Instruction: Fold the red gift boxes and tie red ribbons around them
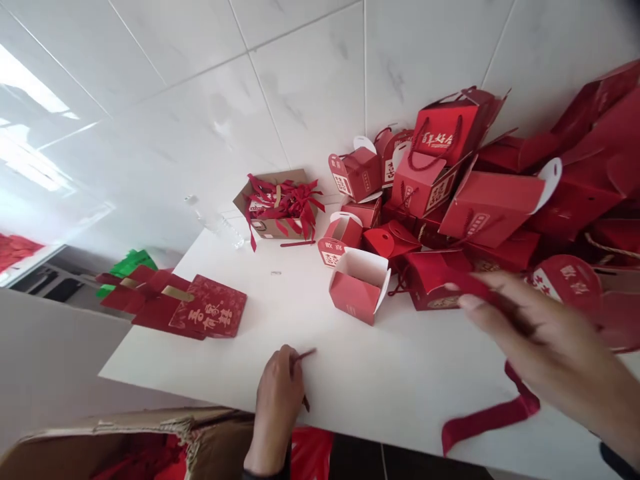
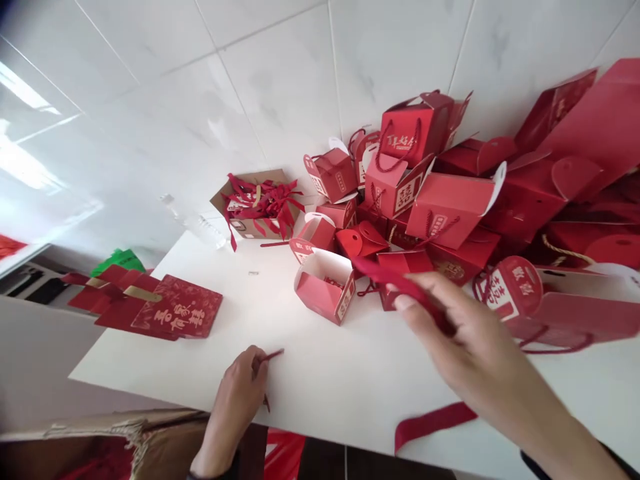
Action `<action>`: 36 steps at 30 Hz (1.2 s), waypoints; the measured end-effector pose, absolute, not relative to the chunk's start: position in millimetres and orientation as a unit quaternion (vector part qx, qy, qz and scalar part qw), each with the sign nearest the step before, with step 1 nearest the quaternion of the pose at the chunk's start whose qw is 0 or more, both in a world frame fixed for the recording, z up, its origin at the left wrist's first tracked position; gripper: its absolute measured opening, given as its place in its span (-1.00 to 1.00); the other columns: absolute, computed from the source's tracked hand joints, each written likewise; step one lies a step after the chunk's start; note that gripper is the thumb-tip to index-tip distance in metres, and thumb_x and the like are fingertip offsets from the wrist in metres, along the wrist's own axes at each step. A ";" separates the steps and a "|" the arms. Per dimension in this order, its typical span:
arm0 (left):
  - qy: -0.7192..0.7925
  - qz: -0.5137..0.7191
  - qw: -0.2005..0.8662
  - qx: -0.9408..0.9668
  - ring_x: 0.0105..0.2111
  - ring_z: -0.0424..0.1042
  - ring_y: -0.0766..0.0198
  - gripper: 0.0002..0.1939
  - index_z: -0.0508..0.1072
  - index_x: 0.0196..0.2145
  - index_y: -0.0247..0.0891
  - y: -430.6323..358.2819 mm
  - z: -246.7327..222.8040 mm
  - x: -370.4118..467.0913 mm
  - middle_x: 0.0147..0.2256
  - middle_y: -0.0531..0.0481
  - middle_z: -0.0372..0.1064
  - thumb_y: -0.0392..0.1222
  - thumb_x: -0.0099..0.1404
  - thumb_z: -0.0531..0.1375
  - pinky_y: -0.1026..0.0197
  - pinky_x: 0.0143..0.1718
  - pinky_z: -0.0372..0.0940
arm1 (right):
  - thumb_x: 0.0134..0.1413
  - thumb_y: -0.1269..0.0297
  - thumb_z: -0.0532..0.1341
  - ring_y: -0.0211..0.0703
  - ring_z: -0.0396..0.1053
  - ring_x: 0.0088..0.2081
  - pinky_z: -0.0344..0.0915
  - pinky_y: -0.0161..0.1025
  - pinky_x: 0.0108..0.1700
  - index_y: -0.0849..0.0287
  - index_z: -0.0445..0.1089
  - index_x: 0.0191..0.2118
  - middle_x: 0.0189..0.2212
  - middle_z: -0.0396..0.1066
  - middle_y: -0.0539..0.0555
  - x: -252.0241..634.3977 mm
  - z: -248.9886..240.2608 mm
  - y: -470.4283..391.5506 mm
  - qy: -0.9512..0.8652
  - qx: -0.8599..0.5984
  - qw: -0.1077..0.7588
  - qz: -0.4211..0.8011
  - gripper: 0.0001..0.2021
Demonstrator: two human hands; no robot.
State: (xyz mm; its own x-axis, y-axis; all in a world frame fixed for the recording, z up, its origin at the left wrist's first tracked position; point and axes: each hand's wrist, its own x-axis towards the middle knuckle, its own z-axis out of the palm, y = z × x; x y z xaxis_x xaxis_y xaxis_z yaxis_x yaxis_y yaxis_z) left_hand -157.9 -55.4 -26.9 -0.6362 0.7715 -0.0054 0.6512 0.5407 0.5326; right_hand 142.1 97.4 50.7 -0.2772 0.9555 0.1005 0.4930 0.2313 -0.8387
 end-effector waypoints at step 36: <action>0.693 0.474 0.198 0.506 -0.02 0.41 0.13 -0.59 0.46 0.17 -0.09 -2.8 5.0 -81.7 0.03 -0.16 0.35 0.02 0.46 0.11 0.12 -0.10 0.43 | 0.51 0.14 -0.10 -0.21 0.21 -0.52 0.15 -0.24 -0.40 0.08 0.26 -0.14 -0.51 0.27 -0.08 92.7 28.5 84.8 -0.807 -0.322 0.228 0.440 -0.74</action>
State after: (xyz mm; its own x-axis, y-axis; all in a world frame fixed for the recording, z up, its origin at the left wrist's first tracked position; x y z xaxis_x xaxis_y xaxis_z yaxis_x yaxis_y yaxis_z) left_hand -81.7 -2.8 5.0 -0.4106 0.8885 0.2051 0.5139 0.0397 0.8569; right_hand 92.7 84.8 28.5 -0.6891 0.7197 0.0849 0.3180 0.4055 -0.8570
